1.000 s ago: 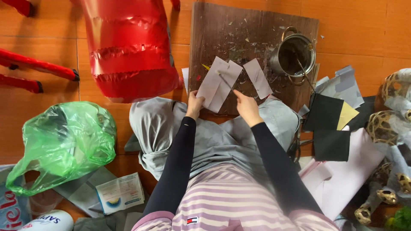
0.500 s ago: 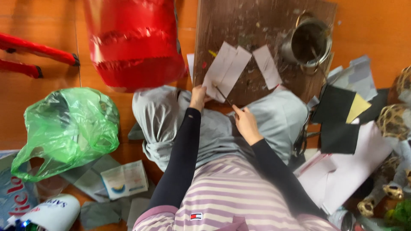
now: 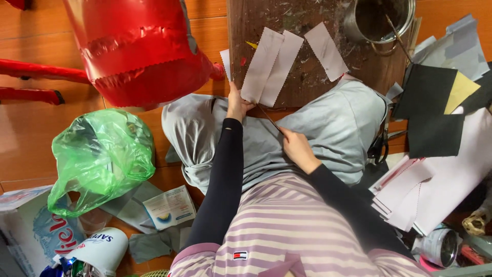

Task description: Creating paper mache models by applying paper strips with glue to a bamboo frame and cutting materials with scissors.

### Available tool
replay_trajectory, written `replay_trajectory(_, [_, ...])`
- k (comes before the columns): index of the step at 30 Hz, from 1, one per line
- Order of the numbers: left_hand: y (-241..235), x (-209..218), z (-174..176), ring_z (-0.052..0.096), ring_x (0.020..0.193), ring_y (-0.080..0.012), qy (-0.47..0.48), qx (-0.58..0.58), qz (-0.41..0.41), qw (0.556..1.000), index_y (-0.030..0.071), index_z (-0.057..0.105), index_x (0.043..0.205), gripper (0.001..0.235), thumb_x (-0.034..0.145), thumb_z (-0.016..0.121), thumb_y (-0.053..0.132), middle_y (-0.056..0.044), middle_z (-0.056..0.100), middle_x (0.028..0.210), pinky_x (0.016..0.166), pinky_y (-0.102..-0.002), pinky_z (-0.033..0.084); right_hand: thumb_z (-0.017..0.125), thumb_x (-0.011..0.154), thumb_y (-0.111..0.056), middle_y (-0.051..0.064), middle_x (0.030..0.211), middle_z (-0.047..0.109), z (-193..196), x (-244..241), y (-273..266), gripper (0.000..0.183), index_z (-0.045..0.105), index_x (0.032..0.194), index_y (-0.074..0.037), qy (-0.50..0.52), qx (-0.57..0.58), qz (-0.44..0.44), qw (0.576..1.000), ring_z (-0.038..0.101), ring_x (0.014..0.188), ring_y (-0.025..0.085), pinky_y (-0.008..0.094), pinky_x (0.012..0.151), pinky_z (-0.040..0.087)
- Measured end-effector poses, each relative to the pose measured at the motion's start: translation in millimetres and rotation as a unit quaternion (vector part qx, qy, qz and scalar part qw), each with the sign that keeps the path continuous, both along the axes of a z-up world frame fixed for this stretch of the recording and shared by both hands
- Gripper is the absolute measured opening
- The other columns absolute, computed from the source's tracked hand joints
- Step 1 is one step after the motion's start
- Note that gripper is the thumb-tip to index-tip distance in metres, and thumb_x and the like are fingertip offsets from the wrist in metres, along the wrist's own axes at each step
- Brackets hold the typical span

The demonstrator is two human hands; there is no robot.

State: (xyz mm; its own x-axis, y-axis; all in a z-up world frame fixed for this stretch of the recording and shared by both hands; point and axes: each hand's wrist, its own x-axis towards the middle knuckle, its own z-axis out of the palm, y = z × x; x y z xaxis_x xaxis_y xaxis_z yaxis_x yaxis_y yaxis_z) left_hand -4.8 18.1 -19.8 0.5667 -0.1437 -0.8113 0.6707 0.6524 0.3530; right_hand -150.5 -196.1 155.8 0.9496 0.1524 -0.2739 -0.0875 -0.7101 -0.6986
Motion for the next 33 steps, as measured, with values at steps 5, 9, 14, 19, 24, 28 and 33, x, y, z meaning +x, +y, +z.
replay_trajectory(5, [1.1, -1.9, 8.6, 0.056, 0.127, -0.0448, -0.028, 0.011, -0.028, 0.999, 0.001, 0.039, 0.152, 0.087, 0.099, 0.030, 0.069, -0.025, 0.053, 0.145, 0.104, -0.063, 0.045, 0.050, 0.099, -0.007, 0.025, 0.095, 0.073, 55.1, 38.2, -1.3, 0.041, 0.060, 0.138, -0.011, 0.142, -0.061, -0.027, 0.988, 0.070, 0.082, 0.045, 0.051, 0.075, 0.058])
replay_trajectory(9, [3.3, -2.3, -6.9, 0.067, 0.108, -0.0384, -0.061, 0.076, -0.095, 0.991, -0.002, 0.049, 0.145, 0.067, 0.101, 0.046, 0.049, -0.023, 0.062, 0.133, 0.090, -0.056, 0.056, 0.052, 0.094, 0.002, 0.028, 0.104, 0.071, 0.9, 93.3, -15.9, 0.045, 0.059, 0.138, 0.000, -0.070, 0.006, -0.078, 0.994, 0.073, 0.082, 0.040, 0.046, 0.072, 0.058])
replay_trajectory(14, [4.9, -18.8, 28.4, 0.067, 0.099, -0.0305, -0.138, 0.296, -0.156, 0.932, -0.002, 0.045, 0.142, 0.051, 0.096, 0.058, 0.016, -0.021, 0.062, 0.125, 0.084, -0.044, 0.059, 0.052, 0.090, 0.007, 0.031, 0.099, 0.070, -42.9, 157.6, 5.1, 0.051, 0.062, 0.140, -0.003, -0.108, -0.012, -0.100, 0.989, 0.071, 0.089, 0.044, 0.048, 0.081, 0.057])
replay_trajectory(19, [6.9, -32.3, 42.9, 0.066, 0.097, -0.0294, -0.331, 0.474, -0.168, 0.799, -0.002, 0.045, 0.142, 0.066, 0.078, 0.054, -0.012, -0.018, 0.060, 0.135, 0.086, -0.036, 0.054, 0.052, 0.088, 0.008, 0.034, 0.096, 0.068, -66.0, 158.4, 1.5, 0.057, 0.059, 0.144, -0.004, -0.052, 0.017, -0.114, 0.992, 0.069, 0.087, 0.046, 0.049, 0.080, 0.056])
replay_trajectory(24, [-3.0, -27.9, 84.4, 0.070, 0.102, -0.0357, -0.366, 0.593, -0.202, 0.688, 0.000, 0.073, 0.110, 0.035, 0.079, 0.060, -0.010, -0.019, 0.074, 0.107, 0.092, -0.039, 0.055, 0.052, 0.096, 0.002, 0.022, 0.103, 0.073, -104.5, 135.0, -44.1, 0.046, 0.058, 0.141, 0.000, -0.073, 0.124, -0.187, 0.972, 0.074, 0.076, 0.027, 0.036, 0.067, 0.060])
replay_trajectory(28, [-12.1, -22.0, 114.2, 0.068, 0.106, -0.0334, -0.354, 0.642, -0.232, 0.640, 0.005, 0.074, 0.105, 0.022, 0.085, 0.069, -0.001, -0.015, 0.074, 0.108, 0.097, -0.041, 0.054, 0.050, 0.102, -0.011, 0.013, 0.091, 0.072, -53.4, 148.7, -96.6, 0.037, 0.058, 0.137, -0.004, 0.023, 0.296, -0.319, 0.900, 0.064, 0.061, 0.018, 0.030, 0.050, 0.049])
replay_trajectory(33, [-24.3, 9.1, 146.4, 0.049, 0.123, -0.0404, -0.448, 0.722, -0.130, 0.512, 0.011, 0.074, 0.089, 0.013, 0.076, 0.076, 0.007, -0.021, 0.058, 0.132, 0.107, -0.053, 0.035, 0.050, 0.113, -0.030, 0.011, 0.099, 0.074, -70.0, 184.3, -188.6, 0.031, 0.059, 0.126, -0.004, 0.085, 0.630, -0.437, 0.637, 0.068, 0.071, 0.013, 0.020, 0.051, 0.044])
